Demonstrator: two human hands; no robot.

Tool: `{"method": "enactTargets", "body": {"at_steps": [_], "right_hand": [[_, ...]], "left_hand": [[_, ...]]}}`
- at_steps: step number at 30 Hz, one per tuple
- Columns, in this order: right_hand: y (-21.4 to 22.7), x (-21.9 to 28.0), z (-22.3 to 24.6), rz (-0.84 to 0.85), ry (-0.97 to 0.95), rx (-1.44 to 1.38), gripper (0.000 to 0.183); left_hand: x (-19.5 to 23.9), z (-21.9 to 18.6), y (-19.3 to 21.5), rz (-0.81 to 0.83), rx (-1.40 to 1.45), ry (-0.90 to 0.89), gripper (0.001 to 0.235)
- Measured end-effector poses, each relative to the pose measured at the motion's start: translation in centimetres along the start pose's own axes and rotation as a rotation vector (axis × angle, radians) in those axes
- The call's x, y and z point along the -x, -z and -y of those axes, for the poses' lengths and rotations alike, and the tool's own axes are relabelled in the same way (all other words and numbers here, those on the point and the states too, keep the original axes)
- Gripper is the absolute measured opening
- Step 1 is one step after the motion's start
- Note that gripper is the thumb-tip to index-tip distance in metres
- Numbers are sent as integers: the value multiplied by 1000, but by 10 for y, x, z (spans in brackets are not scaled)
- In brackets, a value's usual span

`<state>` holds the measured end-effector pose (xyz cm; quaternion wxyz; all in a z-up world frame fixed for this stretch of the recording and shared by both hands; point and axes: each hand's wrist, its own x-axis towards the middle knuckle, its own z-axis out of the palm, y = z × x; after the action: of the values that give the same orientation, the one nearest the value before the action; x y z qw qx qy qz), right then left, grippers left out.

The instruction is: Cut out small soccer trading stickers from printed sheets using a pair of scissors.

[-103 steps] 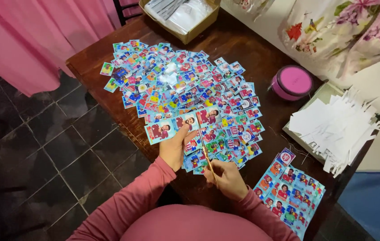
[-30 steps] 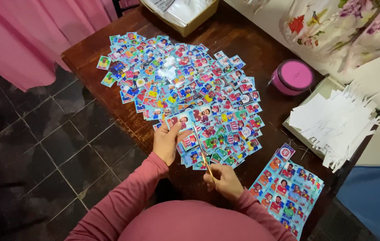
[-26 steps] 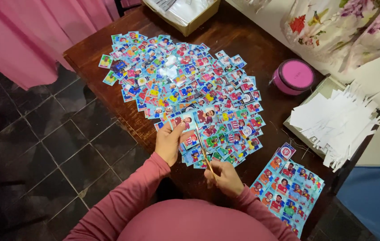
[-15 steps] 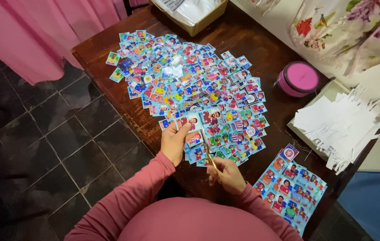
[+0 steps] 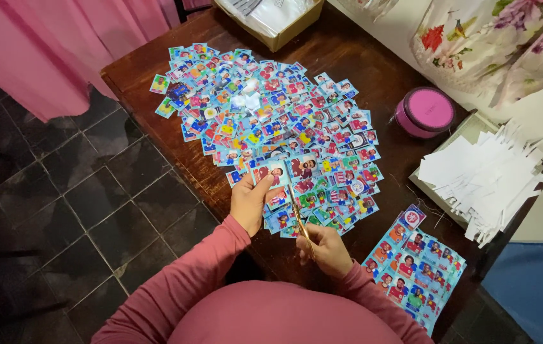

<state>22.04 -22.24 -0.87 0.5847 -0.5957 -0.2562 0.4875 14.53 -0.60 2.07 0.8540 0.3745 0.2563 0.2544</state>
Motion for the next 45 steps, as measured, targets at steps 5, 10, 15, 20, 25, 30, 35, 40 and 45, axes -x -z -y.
{"method": "enactTargets", "body": {"at_steps": [5, 10, 15, 20, 25, 30, 35, 40, 45], "right_hand": [[1, 0, -1, -38, -37, 10, 28], [4, 0, -5, -76, -36, 90, 29], [7, -7, -13, -65, 7, 76, 26], [9, -21, -14, -55, -86, 24, 23], [16, -65, -11, -30, -146, 111, 28], [30, -138, -32, -50, -89, 162, 34], [31, -151, -42, -72, -273, 223, 39], [33, -91, -47, -89, -268, 269, 34], [54, 20, -61, -353, -145, 522, 34]], "left_hand": [[-1, -2, -2, 21, -8, 5, 19], [-3, 2, -2, 14, -23, 30, 19], [-8, 7, 2, 11, -10, 57, 21], [-25, 22, 22, -31, 0, 96, 22], [-64, 29, 49, -103, -1, 133, 23], [-130, 31, 74, -145, -81, 143, 21], [-161, 59, 129, -241, -157, 148, 20], [-177, 66, 157, -390, -383, 148, 20], [-207, 68, 162, -357, -416, 91, 23]]}}
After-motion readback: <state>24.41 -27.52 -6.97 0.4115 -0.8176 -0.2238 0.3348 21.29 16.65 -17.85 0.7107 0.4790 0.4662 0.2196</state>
